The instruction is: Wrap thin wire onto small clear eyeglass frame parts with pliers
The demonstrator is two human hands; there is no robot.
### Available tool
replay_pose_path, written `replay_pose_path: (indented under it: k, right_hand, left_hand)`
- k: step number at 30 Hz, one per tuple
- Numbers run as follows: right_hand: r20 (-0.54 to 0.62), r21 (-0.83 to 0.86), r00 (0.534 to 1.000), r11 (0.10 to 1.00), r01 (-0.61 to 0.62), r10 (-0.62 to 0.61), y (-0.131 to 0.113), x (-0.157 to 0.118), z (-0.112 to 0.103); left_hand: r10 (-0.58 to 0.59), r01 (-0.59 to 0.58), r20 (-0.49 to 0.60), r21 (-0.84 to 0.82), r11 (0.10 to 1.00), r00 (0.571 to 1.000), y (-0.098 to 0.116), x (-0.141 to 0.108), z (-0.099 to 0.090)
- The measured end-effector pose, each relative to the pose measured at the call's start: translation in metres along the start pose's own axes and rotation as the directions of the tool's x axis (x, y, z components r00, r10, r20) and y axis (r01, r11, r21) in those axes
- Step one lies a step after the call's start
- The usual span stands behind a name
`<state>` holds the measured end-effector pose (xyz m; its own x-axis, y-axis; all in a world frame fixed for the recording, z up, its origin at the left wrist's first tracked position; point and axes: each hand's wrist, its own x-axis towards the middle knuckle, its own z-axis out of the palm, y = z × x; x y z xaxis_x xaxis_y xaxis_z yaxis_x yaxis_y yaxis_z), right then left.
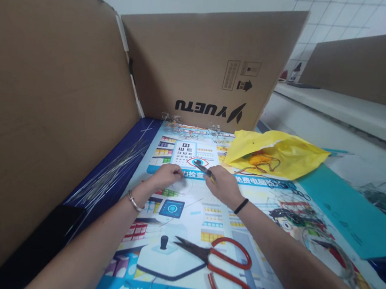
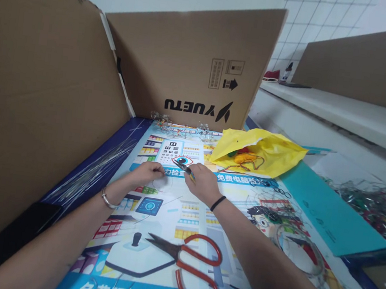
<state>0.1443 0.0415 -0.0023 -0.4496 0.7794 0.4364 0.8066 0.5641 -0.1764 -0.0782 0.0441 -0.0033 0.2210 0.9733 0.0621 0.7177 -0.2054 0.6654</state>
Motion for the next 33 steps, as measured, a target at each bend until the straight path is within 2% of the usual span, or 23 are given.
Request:
replay_pose_path:
  k: [2,6,8,12,18,23,33]
  right_hand:
    - [-0.041,0.012,0.997,0.997,0.070,-0.069,0.000,-0.001,0.000]
    - [0.103,-0.113,0.980,0.976,0.184,-0.172,-0.004,-0.003,-0.003]
    - [0.159,-0.176,0.974,0.966,0.190,-0.163,-0.006,-0.003,-0.004]
    - [0.181,-0.249,0.977,0.956,0.156,-0.112,-0.010,-0.002,-0.004]
    - [0.207,-0.236,0.976,0.964,0.123,-0.074,-0.013,-0.002,-0.002]
    - [0.225,-0.193,0.966,0.966,0.170,-0.125,-0.012,-0.003,-0.001]
    - [0.230,-0.262,0.947,0.923,0.281,-0.223,-0.010,0.001,-0.007]
  left_hand:
    - [0.009,-0.009,-0.013,0.038,0.999,1.000,0.000,0.000,0.000]
    - [0.039,-0.036,-0.029,0.098,0.995,0.999,0.003,-0.001,0.000]
    - [0.054,-0.049,-0.030,0.127,0.991,0.998,0.005,-0.001,0.001]
    - [0.073,-0.071,-0.009,0.172,0.983,0.997,0.007,-0.002,0.002]
    - [0.071,-0.078,0.037,0.201,0.977,0.997,0.010,-0.003,0.002]
    - [0.065,-0.076,0.061,0.198,0.977,0.996,0.011,-0.003,0.003]
    - [0.061,-0.075,0.077,0.198,0.977,0.995,0.013,-0.004,0.001]
